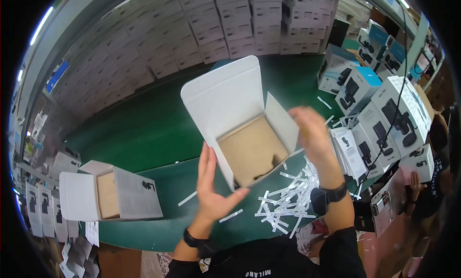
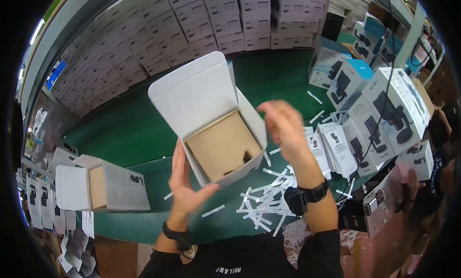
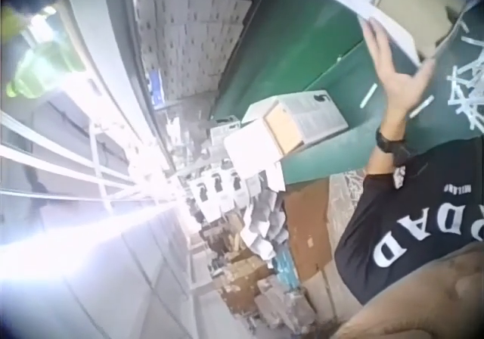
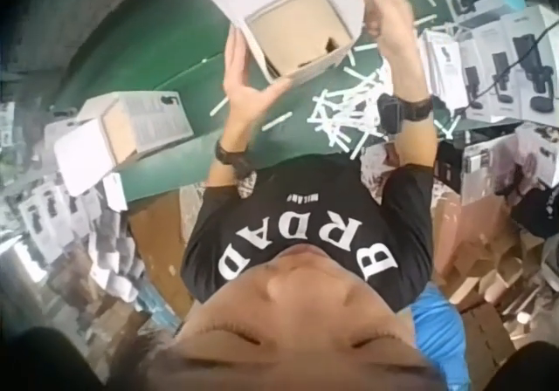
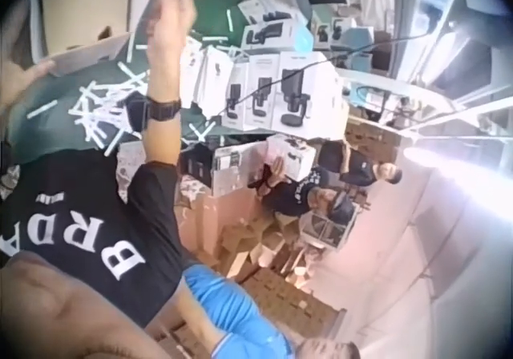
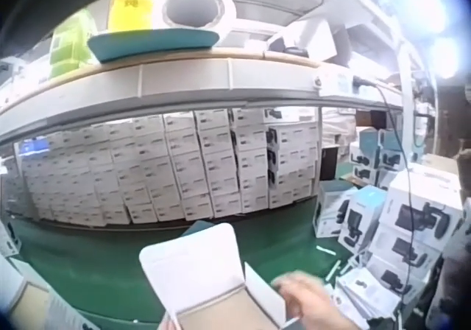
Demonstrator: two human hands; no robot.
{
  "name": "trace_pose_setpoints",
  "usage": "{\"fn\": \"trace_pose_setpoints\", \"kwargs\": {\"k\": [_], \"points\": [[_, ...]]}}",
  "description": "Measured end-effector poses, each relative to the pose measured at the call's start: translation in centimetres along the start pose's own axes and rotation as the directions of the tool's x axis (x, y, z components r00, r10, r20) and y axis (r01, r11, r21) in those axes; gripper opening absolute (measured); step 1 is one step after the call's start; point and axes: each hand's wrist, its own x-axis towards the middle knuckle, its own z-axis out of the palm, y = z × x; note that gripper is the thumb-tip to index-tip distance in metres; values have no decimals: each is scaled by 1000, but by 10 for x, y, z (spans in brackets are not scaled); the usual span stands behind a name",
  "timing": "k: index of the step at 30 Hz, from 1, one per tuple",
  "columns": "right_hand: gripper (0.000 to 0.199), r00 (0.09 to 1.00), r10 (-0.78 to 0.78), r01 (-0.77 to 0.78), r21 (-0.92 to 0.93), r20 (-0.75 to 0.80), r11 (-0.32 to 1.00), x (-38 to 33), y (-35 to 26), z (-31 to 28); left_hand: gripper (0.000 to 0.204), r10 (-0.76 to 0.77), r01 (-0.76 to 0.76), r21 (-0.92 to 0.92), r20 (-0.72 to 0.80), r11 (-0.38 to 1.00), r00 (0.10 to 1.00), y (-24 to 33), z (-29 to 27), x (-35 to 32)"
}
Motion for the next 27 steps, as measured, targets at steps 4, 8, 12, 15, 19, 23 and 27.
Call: {"fn": "trace_pose_setpoints", "kwargs": {"k": [4, 8, 12, 15, 19, 23, 27], "points": [[39, 997, -50, 61, -233, 54, 970, -5, 54, 3, 93, 48, -60, 42, 248, 997, 968, 8, -30, 42], [38, 979, -122, 203, -728, 163, 654, -10, 19, 23, 84, 161, -322, 497, 339, 806, 927, 53, 11, 42], [25, 856, -401, 484, -778, 325, 401, -8, 10, 15, 77, 196, -455, 683, 425, 572, 884, 31, 36, 37], [19, 819, -386, 548, -778, 425, 306, 4, -7, 3, 69, 250, -478, 670, 413, 567, 876, 24, 35, 39], [16, 861, -330, 474, -846, 387, 245, 19, -6, -5, 59, 271, -500, 676, 423, 541, 865, 20, 34, 39], [15, 810, -399, 535, -820, 430, 202, 20, -5, -8, 58, 287, -499, 670, 409, 550, 866, 18, 36, 38], [16, 921, -223, 389, -797, 320, 462, 6, 2, -12, 60, 270, -490, 672, 411, 555, 871, 19, 36, 37]]}}
